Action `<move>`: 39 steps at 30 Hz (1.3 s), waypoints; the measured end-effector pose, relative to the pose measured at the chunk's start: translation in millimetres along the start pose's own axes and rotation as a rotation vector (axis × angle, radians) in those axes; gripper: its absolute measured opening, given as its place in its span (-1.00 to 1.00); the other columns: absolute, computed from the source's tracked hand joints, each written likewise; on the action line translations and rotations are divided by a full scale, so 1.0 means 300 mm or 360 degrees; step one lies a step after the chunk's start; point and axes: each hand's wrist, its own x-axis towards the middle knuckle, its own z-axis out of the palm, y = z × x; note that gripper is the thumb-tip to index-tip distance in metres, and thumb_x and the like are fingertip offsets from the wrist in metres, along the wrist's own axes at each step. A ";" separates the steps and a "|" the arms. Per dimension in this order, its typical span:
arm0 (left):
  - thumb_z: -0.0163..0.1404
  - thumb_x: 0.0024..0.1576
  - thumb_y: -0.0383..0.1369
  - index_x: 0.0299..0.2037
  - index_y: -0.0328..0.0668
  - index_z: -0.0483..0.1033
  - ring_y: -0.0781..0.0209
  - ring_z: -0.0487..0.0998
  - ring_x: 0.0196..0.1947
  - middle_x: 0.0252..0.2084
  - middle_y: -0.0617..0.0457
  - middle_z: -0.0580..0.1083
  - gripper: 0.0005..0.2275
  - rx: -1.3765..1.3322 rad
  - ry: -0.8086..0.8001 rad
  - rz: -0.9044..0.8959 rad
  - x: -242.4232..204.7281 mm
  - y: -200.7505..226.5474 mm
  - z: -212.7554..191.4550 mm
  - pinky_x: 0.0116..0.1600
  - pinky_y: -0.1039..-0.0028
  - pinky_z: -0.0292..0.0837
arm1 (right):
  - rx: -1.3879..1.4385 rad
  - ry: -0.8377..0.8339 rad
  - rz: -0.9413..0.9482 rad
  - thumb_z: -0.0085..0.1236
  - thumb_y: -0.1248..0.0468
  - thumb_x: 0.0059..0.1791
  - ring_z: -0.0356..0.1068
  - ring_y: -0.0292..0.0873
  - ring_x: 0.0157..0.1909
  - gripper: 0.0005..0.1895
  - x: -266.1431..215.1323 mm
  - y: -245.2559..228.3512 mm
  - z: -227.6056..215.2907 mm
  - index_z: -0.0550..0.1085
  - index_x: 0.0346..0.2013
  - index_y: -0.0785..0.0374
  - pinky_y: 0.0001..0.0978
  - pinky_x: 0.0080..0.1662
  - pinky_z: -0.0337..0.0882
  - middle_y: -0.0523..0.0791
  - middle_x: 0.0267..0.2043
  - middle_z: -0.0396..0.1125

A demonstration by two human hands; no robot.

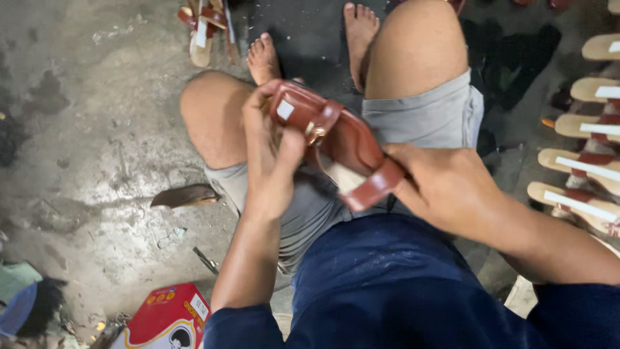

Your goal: The person is assembling sandals by attaching black rubber soles to brown plastic upper parts. They use a heated tool to press the sole onto the upper, ensuring a secure bond. The process is repeated for multiple sandals.

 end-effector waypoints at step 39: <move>0.60 -0.06 -0.14 0.52 -0.09 -0.31 0.01 -0.19 0.63 0.58 -0.08 -0.16 0.22 0.1011 -0.0918 0.0116 0.016 -0.141 -0.015 0.65 0.19 -0.05 | 0.1480 -0.0402 0.0031 0.37 0.43 -0.13 0.61 -0.08 -0.07 -0.82 -0.121 0.209 0.106 0.55 -0.27 0.31 -0.30 -0.02 0.60 -0.03 -0.20 0.53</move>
